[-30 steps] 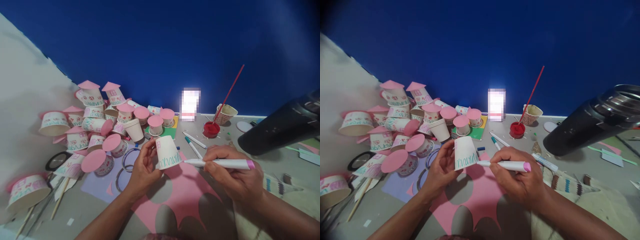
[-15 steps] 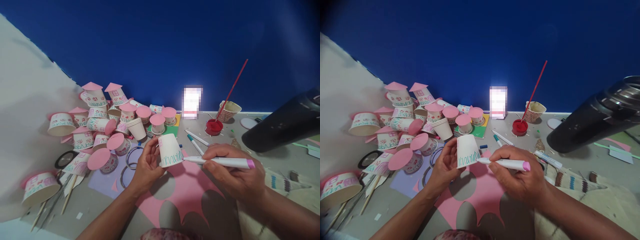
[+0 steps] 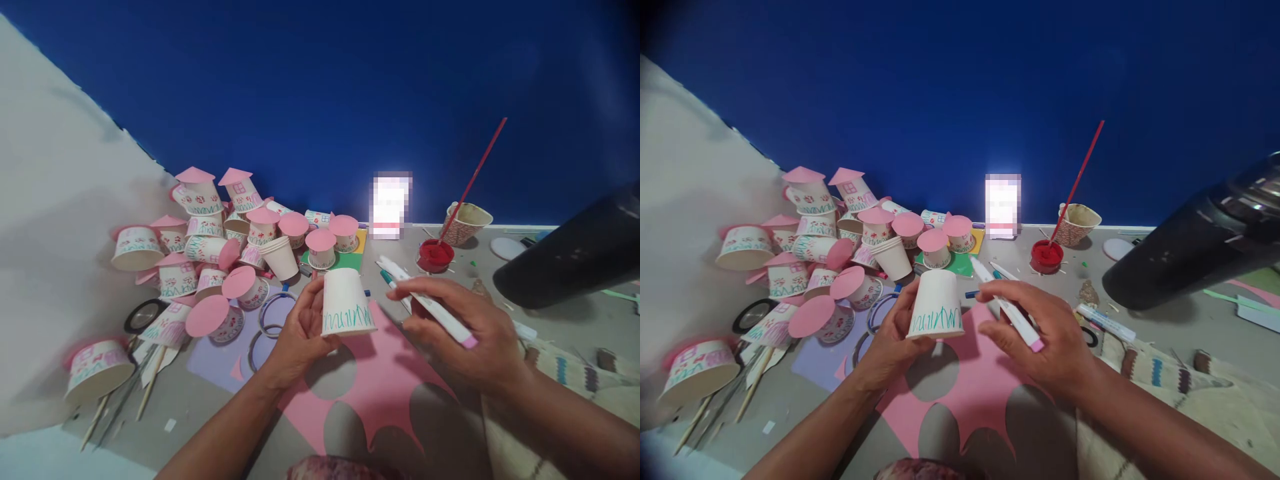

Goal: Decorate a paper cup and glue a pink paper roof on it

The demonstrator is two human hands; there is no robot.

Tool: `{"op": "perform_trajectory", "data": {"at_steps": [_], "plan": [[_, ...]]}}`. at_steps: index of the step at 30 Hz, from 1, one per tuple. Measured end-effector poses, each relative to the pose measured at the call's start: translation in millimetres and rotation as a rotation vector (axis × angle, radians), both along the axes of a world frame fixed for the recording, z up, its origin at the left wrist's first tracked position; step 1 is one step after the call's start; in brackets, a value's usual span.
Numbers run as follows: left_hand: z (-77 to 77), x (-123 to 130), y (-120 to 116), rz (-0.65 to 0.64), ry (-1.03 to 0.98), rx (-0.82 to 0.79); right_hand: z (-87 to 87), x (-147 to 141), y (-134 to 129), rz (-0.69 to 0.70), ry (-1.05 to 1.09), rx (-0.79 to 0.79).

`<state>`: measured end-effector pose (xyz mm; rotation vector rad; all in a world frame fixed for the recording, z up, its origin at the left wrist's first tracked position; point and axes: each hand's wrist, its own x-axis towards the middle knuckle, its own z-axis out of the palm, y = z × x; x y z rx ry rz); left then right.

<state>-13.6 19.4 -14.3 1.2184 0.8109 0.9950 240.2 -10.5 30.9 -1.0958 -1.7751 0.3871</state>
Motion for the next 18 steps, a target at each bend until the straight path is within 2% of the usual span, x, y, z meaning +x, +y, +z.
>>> {"op": "perform_trajectory", "data": {"at_steps": [4, 7, 10, 13, 15, 18], "plan": [[0.4, 6, -7, -0.084, -0.065, -0.086, -6.6, -2, 8, 0.058, -0.115, -0.102], [0.7, 8, -10, -0.137, -0.068, -0.089, -12.1, -2, 10, 0.140, -0.162, -0.088], [4.1, 2, -10, -0.182, 0.008, 0.050, -12.6, -1, 11, 0.184, -0.207, -0.062], [10.2, -8, -8, -0.195, 0.195, 0.218, -9.8, -1, 13, 0.233, -0.311, -0.088], [13.9, -12, -7, -0.203, 0.319, 0.281, -7.5, -2, 14, 0.261, -0.361, -0.107], [16.7, -14, -6, -0.183, 0.384, 0.357, -3.3, -2, 13, 0.267, -0.339, -0.110]]}}
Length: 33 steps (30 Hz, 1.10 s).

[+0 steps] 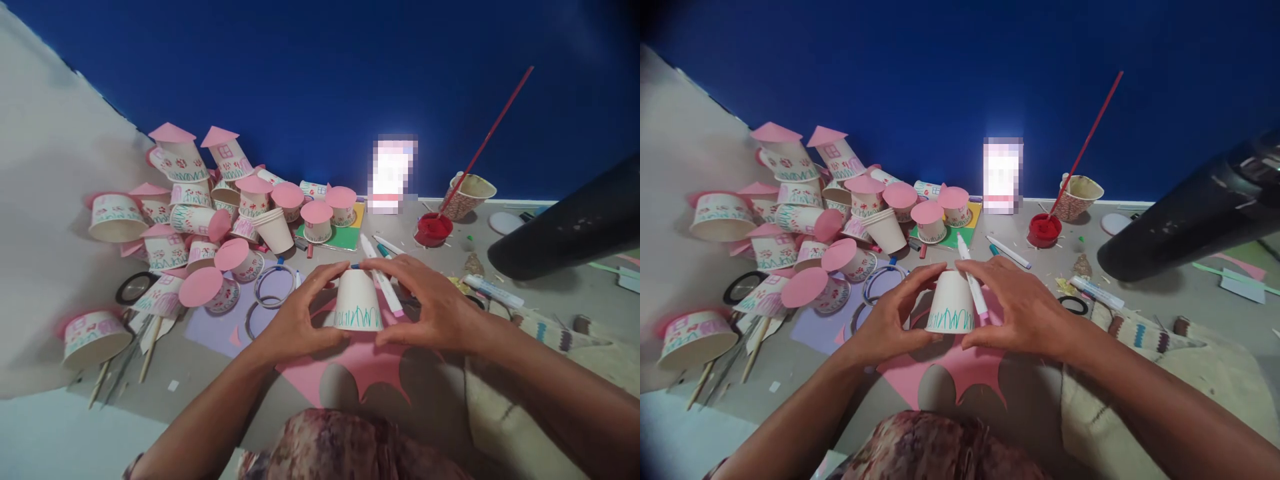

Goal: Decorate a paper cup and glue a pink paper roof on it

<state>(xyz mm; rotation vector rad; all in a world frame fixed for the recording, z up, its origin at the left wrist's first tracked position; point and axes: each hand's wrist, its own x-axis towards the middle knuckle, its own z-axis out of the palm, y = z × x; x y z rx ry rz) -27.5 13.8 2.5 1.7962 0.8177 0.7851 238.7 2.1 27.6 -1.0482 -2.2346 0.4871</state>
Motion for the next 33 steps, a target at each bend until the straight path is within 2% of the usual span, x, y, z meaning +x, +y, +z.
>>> {"op": "perform_trajectory", "data": {"at_steps": [5, 8, 12, 17, 28, 33], "plan": [[0.0, 2, 2, 0.097, 0.019, 0.007, 8.3, 5, -13, -0.116, 0.310, 0.143], [-0.8, 2, 2, 0.138, 0.028, 0.061, 12.3, 3, -21, -0.028, 0.419, 0.142], [-0.4, 3, 2, 0.184, 0.045, 0.132, 16.8, -7, -24, 0.042, 0.380, 0.141], [1.4, 4, 1, 0.181, 0.060, 0.164, 17.5, -14, -25, 0.001, 0.357, 0.130], [-1.7, 4, 1, 0.173, 0.063, 0.199, 16.4, -14, -23, 0.032, 0.320, 0.070], [0.2, 4, 1, 0.174, 0.073, 0.202, 19.2, -14, -25, 0.019, 0.349, 0.088]]}}
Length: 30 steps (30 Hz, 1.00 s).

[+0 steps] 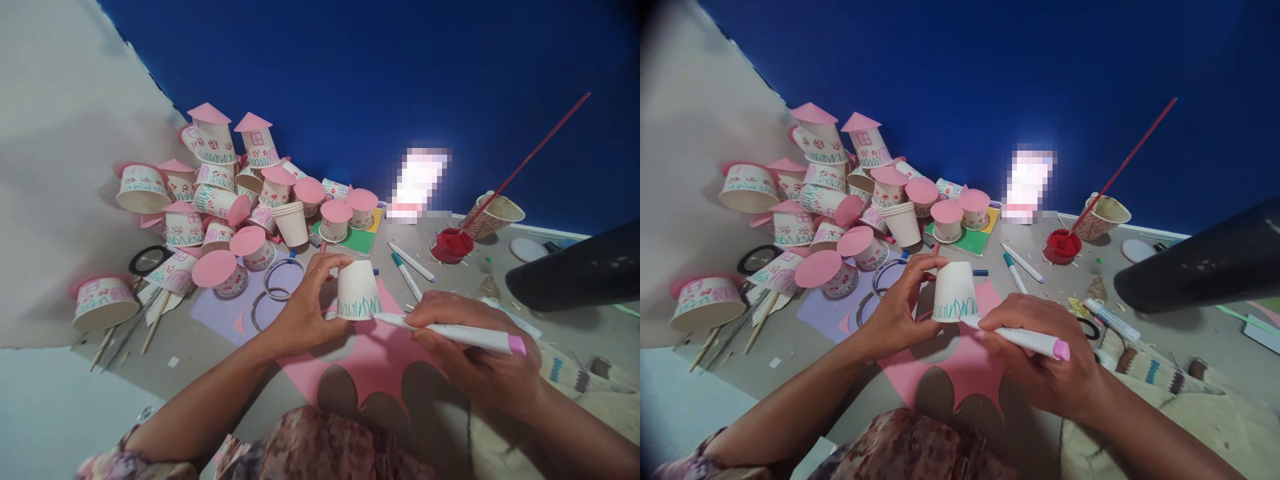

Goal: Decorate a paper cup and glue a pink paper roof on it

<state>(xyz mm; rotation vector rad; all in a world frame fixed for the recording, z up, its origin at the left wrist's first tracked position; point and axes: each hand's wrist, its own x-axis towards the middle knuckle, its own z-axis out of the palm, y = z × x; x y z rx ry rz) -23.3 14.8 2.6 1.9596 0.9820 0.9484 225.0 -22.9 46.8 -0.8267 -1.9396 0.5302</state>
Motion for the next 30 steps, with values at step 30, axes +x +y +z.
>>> {"op": "perform_trajectory", "data": {"at_steps": [30], "plan": [[-4.3, 2.3, -1.7, 0.005, -0.049, -0.062, -1.4, 2.5, 0.6, -0.018, 0.000, 0.043]]}}
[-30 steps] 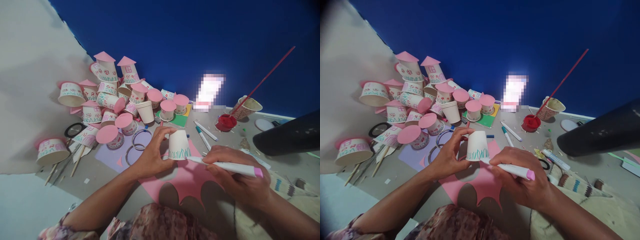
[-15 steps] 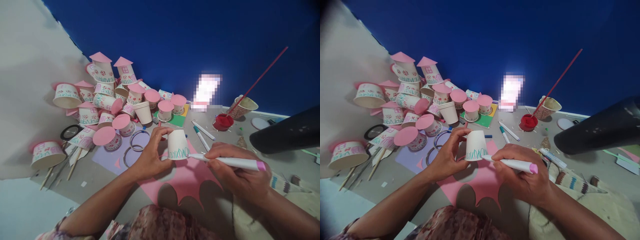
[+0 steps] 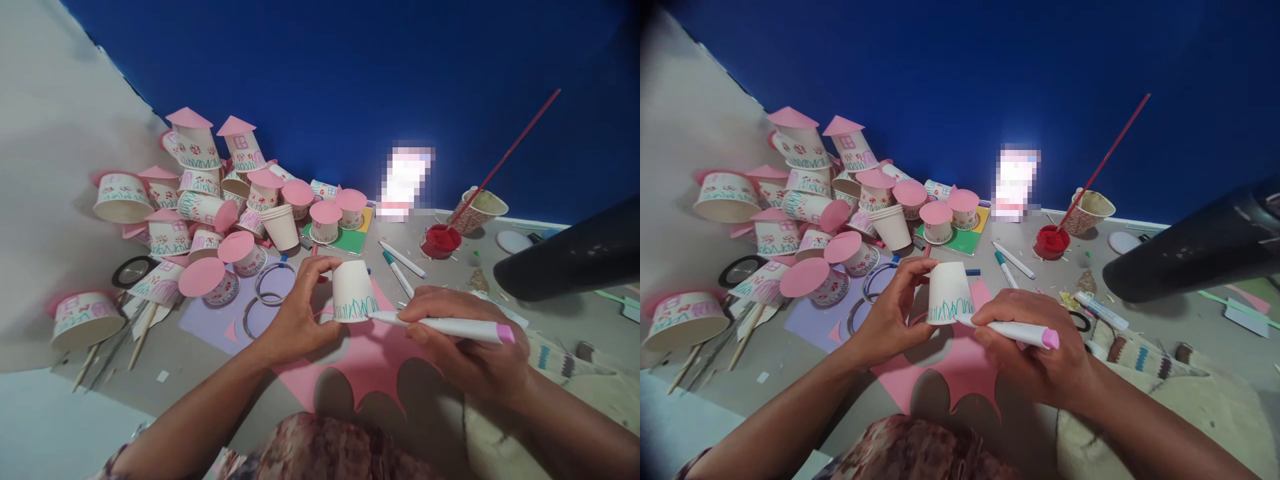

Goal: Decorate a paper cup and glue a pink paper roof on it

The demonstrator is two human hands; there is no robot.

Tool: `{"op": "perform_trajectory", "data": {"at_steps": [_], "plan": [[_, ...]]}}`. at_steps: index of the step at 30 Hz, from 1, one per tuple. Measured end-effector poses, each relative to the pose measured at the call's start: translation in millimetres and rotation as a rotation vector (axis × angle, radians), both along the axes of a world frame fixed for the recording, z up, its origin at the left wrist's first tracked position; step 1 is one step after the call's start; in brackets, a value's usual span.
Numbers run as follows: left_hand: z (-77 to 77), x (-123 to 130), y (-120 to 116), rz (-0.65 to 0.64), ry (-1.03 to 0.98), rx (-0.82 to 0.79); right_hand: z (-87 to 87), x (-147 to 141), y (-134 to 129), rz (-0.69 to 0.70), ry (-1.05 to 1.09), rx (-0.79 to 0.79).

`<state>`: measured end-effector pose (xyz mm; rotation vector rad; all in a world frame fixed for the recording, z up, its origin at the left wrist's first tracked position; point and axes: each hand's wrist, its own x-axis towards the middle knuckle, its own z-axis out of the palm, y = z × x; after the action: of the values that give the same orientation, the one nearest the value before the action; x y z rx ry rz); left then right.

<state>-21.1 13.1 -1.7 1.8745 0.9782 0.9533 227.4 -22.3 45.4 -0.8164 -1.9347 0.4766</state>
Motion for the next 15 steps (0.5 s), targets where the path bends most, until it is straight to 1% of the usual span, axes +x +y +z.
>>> {"op": "perform_trajectory", "data": {"at_steps": [2, 4, 8, 11, 13, 15], "plan": [[0.4, 0.1, 0.0, 0.000, 0.008, 0.007, -1.5, -0.2, 0.4, 0.028, -0.004, 0.010], [0.1, 0.1, 0.0, -0.004, 0.014, 0.011, -2.3, 0.9, 0.4, 0.036, -0.007, -0.015], [-1.9, -0.3, -0.1, -0.006, -0.002, 0.003, 0.1, 5.0, -0.5, -0.043, 0.027, -0.098], [-4.0, -0.5, -0.1, 0.001, -0.020, -0.005, 3.6, 6.3, -0.7, -0.108, 0.041, -0.096], [-5.2, -0.5, -0.2, -0.005, -0.026, -0.019, 5.0, 5.3, -0.1, -0.109, 0.040, -0.090], [-6.2, -0.3, -0.2, -0.011, -0.037, -0.030, 5.0, 3.5, 0.8, -0.081, 0.048, -0.088]]}}
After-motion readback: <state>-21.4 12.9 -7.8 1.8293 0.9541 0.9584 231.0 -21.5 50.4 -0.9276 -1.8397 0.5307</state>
